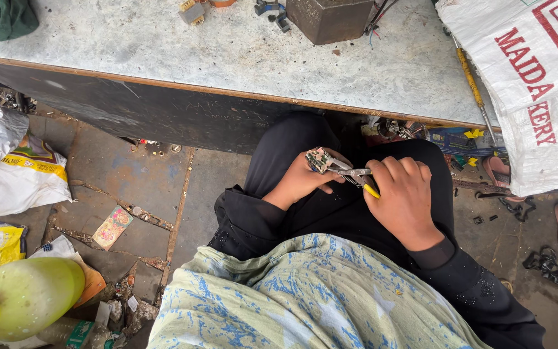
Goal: The person sits on the floor and uses pliers to strip wires and manipulate a small blue electronic component. They repeatedly adjust the component and use the pliers to pull or cut parts of it.
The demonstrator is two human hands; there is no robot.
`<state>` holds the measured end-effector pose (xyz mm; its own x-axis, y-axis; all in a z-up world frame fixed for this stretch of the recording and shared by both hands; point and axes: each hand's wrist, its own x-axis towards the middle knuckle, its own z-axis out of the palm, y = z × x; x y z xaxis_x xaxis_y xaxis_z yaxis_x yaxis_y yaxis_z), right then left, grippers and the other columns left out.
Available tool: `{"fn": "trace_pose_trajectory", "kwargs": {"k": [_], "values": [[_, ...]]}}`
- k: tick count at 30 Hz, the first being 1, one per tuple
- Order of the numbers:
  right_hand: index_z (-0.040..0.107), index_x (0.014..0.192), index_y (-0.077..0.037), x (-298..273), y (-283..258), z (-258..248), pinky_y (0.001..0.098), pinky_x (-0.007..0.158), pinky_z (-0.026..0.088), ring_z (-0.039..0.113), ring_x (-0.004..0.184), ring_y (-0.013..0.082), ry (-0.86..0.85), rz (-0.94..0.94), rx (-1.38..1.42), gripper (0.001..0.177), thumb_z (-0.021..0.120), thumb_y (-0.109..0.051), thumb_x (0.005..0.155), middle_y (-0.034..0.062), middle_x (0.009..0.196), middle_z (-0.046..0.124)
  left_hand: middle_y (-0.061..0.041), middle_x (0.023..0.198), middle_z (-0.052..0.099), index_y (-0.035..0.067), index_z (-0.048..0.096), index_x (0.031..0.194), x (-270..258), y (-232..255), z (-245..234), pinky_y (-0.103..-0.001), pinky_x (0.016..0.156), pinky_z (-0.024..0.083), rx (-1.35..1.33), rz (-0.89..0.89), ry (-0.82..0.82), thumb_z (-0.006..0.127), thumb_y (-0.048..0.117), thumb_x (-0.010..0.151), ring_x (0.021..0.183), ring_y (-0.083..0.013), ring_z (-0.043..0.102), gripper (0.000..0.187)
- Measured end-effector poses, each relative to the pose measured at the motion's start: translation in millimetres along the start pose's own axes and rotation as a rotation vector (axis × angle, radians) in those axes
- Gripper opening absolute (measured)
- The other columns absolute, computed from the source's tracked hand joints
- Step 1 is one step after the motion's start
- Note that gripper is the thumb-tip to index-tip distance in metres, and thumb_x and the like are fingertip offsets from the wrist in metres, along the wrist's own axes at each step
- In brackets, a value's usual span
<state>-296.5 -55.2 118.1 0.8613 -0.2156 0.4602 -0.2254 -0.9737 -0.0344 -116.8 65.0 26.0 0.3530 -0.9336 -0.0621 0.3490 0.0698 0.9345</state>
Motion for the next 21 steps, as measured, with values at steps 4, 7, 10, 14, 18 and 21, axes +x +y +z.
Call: {"fn": "trace_pose_trajectory", "kwargs": {"k": [4,7,10,14,18,21], "values": [[0.071,0.106,-0.008,-4,13,2,0.037,0.074,0.042,0.055,0.078,0.0195,-0.226,0.213,0.295,0.032,0.081,-0.019,0.077,0.0018,0.081,0.06,-0.005,0.082,0.073,0.004,0.068,0.093,2,2,1,-0.023,0.05,0.056,0.089,-0.01,0.244,0.077,0.026,0.092,0.071,-0.011,0.074,0.024],[0.071,0.106,-0.009,-13,18,9,0.0285,0.064,0.044,0.052,0.068,0.0125,-0.426,0.4,0.696,0.031,0.082,-0.023,0.081,0.0002,0.076,0.059,-0.002,0.068,0.067,0.006,0.063,0.08,-3,12,8,-0.022,0.045,0.051,0.222,-0.012,0.32,0.079,0.028,0.092,0.058,-0.0084,0.067,0.03],[0.072,0.103,-0.008,-23,17,25,0.0263,0.062,0.042,0.049,0.066,0.0086,-0.666,0.522,0.982,0.029,0.081,-0.025,0.082,-0.0011,0.074,0.057,0.001,0.061,0.062,0.007,0.061,0.075,-6,14,14,-0.022,0.045,0.048,0.274,0.073,0.296,0.08,0.028,0.091,0.053,-0.0058,0.061,0.032],[0.069,0.099,-0.005,-31,20,38,0.0249,0.066,0.045,0.052,0.072,0.0059,-0.746,0.533,1.313,0.027,0.079,-0.026,0.086,-0.0032,0.078,0.058,0.001,0.058,0.056,0.006,0.058,0.071,-9,13,12,-0.024,0.047,0.043,0.379,0.237,0.301,0.08,0.026,0.094,0.052,-0.0053,0.055,0.038],[0.069,0.098,-0.003,-35,23,39,0.0245,0.069,0.046,0.056,0.074,0.0066,-0.794,0.522,1.38,0.028,0.079,-0.026,0.086,-0.0022,0.081,0.061,-0.002,0.063,0.057,0.003,0.062,0.074,-11,12,12,-0.027,0.052,0.04,0.486,0.402,0.324,0.081,0.02,0.094,0.058,-0.0068,0.052,0.033],[0.07,0.099,-0.003,-35,24,37,0.0251,0.069,0.046,0.055,0.074,0.0069,-0.798,0.521,1.39,0.028,0.079,-0.026,0.086,-0.0016,0.081,0.06,-0.003,0.067,0.062,0.003,0.064,0.076,-10,11,13,-0.027,0.053,0.044,0.509,0.401,0.335,0.083,0.016,0.091,0.06,-0.0074,0.058,0.027]]}}
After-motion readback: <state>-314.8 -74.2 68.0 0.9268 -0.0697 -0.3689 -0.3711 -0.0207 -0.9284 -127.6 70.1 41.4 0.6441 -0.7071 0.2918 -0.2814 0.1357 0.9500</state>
